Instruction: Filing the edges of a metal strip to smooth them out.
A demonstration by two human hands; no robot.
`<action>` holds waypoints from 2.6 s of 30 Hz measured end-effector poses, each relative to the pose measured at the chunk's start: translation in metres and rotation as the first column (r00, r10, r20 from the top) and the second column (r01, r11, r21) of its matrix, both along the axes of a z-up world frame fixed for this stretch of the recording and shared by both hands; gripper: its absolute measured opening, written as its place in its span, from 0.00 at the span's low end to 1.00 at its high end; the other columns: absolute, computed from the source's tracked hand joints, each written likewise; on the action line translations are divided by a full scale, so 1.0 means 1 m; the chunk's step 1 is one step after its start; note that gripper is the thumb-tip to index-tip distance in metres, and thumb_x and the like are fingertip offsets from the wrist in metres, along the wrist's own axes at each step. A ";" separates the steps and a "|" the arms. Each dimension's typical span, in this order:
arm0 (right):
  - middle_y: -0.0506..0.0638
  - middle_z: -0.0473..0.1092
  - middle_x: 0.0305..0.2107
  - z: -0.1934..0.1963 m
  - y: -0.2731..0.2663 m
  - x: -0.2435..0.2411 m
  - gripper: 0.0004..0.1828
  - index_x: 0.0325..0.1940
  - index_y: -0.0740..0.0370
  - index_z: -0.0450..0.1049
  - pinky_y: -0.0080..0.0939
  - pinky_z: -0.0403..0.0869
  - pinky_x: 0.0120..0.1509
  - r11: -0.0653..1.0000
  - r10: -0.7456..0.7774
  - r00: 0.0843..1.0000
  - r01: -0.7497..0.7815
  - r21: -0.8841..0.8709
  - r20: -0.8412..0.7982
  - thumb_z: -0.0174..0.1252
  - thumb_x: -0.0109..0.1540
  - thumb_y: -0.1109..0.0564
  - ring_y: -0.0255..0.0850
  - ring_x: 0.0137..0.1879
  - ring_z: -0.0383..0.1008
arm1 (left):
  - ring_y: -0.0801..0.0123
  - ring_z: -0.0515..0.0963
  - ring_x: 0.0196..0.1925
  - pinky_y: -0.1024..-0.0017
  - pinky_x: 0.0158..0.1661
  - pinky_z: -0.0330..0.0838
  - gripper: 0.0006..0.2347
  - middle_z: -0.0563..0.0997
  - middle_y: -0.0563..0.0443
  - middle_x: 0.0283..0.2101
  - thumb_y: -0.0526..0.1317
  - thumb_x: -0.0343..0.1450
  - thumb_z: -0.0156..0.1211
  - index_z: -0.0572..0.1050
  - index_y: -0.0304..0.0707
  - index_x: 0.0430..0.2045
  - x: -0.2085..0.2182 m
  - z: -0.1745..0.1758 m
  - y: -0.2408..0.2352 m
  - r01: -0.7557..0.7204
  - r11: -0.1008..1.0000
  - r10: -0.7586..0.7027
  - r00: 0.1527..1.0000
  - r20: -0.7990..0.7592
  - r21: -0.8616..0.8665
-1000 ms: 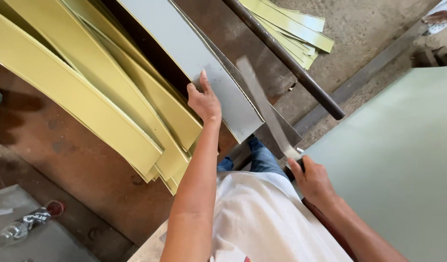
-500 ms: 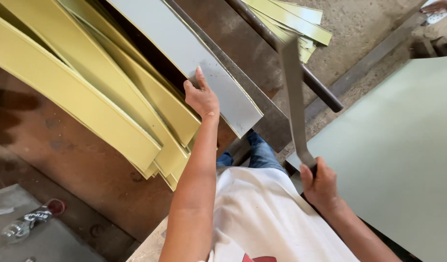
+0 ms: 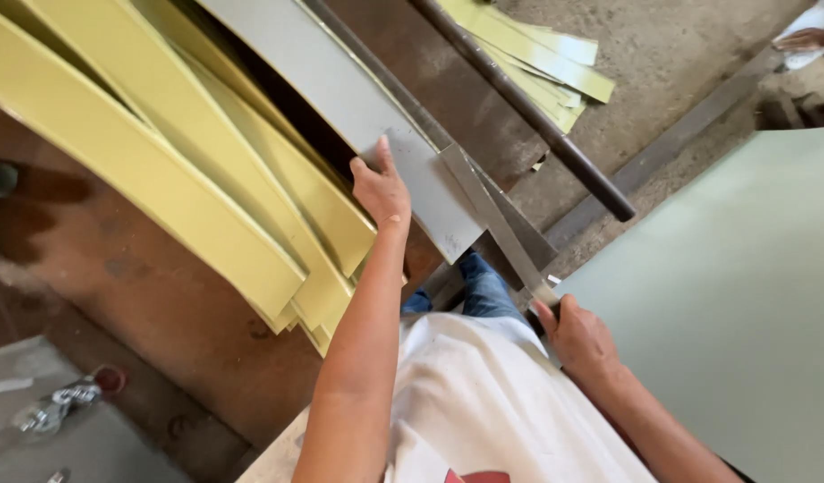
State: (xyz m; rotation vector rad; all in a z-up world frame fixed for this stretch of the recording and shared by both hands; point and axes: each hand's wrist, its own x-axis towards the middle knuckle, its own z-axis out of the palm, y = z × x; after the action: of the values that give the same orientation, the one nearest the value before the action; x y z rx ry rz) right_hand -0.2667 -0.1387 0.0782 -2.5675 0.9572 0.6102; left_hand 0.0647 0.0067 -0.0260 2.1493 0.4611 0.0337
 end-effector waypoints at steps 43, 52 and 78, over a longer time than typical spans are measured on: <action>0.57 0.62 0.16 0.061 -0.025 0.111 0.22 0.32 0.66 0.60 0.48 0.61 0.26 0.970 0.002 0.724 -0.168 0.174 0.690 0.52 0.72 0.47 0.49 0.20 0.60 | 0.48 0.84 0.49 0.63 0.53 0.76 0.64 0.82 0.36 0.52 0.46 0.51 0.83 0.28 0.52 0.73 -0.028 0.067 0.017 0.616 0.763 -0.646 0.742 -0.180 -0.196; 0.48 0.63 0.13 0.073 -0.049 0.141 0.28 0.27 0.63 0.65 0.42 0.62 0.22 0.912 -0.225 0.902 0.062 0.405 0.368 0.51 0.69 0.38 0.36 0.19 0.62 | 0.49 0.84 0.44 0.60 0.44 0.78 0.65 0.84 0.37 0.41 0.57 0.53 0.82 0.30 0.43 0.74 0.007 0.133 -0.009 0.771 0.631 -0.653 0.584 -0.483 0.079; 0.52 0.67 0.17 0.001 -0.117 0.129 0.30 0.31 0.64 0.67 0.45 0.69 0.28 0.839 0.054 0.997 -0.075 0.539 0.055 0.46 0.69 0.35 0.39 0.23 0.67 | 0.53 0.85 0.47 0.61 0.48 0.80 0.63 0.83 0.34 0.47 0.56 0.53 0.77 0.30 0.51 0.77 0.003 0.144 -0.027 0.701 0.708 -0.510 0.594 -0.622 0.088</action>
State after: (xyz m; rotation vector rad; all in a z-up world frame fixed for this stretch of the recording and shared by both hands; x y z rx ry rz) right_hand -0.1380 -0.2558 0.0796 -2.0948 0.5745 0.7261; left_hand 0.0672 -0.0204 0.1176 2.5281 -0.0202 -1.0216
